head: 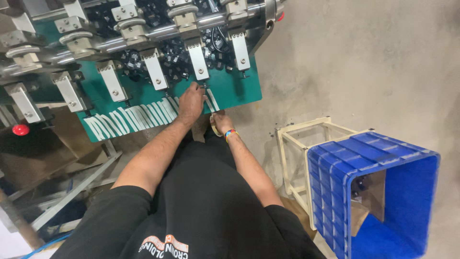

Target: The person stands at a benchtop winding machine, picking up small black cylindrical components from the green work mat and seating them into the machine's holders one at a time. They press control buttons, pull the machine's red-handled lever to cycle the mechanism, and at one point use scissors to trim material near the machine.

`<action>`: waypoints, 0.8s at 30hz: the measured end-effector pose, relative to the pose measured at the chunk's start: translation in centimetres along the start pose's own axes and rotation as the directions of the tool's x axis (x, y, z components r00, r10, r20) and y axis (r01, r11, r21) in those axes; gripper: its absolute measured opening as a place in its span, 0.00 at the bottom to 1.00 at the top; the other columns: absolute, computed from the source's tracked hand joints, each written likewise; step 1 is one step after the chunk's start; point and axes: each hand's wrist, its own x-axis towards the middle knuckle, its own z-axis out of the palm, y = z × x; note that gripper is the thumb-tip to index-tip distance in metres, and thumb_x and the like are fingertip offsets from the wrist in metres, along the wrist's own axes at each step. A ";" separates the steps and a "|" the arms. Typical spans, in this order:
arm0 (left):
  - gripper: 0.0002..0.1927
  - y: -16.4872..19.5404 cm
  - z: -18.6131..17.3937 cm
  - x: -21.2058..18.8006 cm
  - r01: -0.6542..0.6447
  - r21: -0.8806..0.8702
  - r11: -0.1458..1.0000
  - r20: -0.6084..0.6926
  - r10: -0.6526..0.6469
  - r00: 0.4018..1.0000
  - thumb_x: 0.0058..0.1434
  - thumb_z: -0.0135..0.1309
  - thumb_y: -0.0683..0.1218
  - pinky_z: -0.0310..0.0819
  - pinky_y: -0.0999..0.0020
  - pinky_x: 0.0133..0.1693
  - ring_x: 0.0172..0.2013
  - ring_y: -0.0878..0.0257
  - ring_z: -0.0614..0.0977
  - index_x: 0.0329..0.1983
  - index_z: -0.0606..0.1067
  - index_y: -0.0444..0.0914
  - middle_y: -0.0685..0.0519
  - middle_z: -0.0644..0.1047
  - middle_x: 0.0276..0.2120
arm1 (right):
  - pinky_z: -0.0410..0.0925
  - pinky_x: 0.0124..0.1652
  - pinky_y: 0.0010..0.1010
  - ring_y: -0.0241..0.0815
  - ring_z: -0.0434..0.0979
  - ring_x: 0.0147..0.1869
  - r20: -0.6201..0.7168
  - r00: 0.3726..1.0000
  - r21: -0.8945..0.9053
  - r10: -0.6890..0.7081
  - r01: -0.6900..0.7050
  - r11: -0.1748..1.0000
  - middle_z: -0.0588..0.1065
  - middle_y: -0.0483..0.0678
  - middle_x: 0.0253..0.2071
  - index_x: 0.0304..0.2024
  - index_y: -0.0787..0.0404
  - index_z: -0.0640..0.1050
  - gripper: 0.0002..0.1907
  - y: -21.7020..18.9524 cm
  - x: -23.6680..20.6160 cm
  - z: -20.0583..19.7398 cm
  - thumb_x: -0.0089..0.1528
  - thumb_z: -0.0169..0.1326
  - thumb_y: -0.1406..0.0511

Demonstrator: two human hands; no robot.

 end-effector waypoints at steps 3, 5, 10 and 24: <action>0.18 -0.1 -0.6 -0.4 -0.006 -0.013 1.000 -0.004 0.006 1.000 0.57 0.65 0.42 0.75 0.52 0.46 0.48 0.45 0.79 0.50 0.76 0.35 0.44 0.74 0.46 | 0.72 0.48 0.44 0.55 0.85 0.46 0.142 0.984 -0.269 0.108 -0.067 0.961 0.86 0.55 0.37 0.45 0.62 0.79 0.22 -1.1 0.4 -0.3 0.66 0.44 0.52; 0.22 -0.4 -1.2 -0.9 0.028 -0.036 0.999 0.018 -0.027 0.999 0.55 0.67 0.44 0.75 0.52 0.46 0.48 0.44 0.79 0.51 0.73 0.36 0.45 0.75 0.47 | 0.69 0.51 0.45 0.56 0.81 0.50 0.069 0.997 -0.263 0.042 -0.022 0.965 0.83 0.54 0.41 0.39 0.58 0.86 0.28 -0.6 -0.4 -0.7 0.68 0.42 0.47; 0.35 -2.0 -0.8 -4.0 0.317 -0.196 0.928 0.312 -0.248 0.917 0.48 0.72 0.52 0.76 0.56 0.43 0.43 0.48 0.82 0.56 0.71 0.38 0.45 0.77 0.44 | 0.72 0.48 0.41 0.55 0.83 0.47 0.065 0.962 0.127 -0.266 0.256 0.958 0.81 0.58 0.41 0.46 0.62 0.80 0.20 0.8 -5.2 -0.7 0.64 0.54 0.53; 0.15 -0.7 -0.5 -0.2 -0.105 0.222 0.969 0.158 0.071 0.985 0.52 0.67 0.46 0.78 0.54 0.42 0.44 0.48 0.81 0.39 0.77 0.35 0.45 0.76 0.43 | 0.66 0.26 0.26 0.32 0.69 0.23 0.110 0.993 0.449 -0.048 -0.007 0.893 0.70 0.42 0.23 0.40 0.63 0.80 0.22 0.8 -4.2 -0.2 0.72 0.42 0.55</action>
